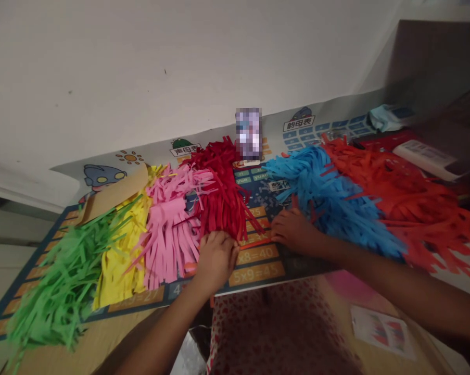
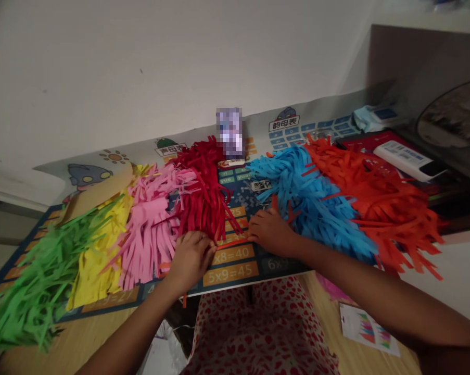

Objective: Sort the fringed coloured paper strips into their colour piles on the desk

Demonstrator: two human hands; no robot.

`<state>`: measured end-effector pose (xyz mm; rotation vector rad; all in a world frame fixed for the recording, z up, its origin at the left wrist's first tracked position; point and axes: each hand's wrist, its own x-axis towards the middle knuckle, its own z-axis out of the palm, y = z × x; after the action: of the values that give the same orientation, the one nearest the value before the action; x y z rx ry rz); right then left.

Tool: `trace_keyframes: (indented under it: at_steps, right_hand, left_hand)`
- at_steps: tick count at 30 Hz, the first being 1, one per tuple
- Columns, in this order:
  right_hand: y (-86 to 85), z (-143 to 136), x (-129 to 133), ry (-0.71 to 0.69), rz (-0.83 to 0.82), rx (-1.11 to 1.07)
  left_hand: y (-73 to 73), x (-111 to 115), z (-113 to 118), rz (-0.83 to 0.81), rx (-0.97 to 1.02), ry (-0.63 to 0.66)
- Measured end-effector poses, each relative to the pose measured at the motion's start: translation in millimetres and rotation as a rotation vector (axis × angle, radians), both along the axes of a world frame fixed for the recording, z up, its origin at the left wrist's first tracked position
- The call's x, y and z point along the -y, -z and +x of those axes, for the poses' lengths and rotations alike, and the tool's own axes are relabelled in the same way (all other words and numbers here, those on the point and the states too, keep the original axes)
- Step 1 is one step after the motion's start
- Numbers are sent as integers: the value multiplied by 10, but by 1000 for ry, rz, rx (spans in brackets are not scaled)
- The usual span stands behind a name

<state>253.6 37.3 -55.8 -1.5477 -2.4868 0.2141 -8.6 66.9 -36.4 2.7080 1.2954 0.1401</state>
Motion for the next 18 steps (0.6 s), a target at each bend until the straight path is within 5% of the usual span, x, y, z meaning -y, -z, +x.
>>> trace_keyframes:
  at_steps: [5,9,13,18]
  right_hand:
    - [-237,-75,-101,99,-162,20]
    - [-370,-150,-140,123,-210,95]
    - [-300,-249,-61,0,-34,122]
    - [-115,-370,29,-149,168,128]
  left_hand:
    - [-96,-24,78,-24,-66,-56]
    - [-38,-14,78,141,9,197]
    - [60,12,84,279,87,288]
    - [23,36,172,262,59,332]
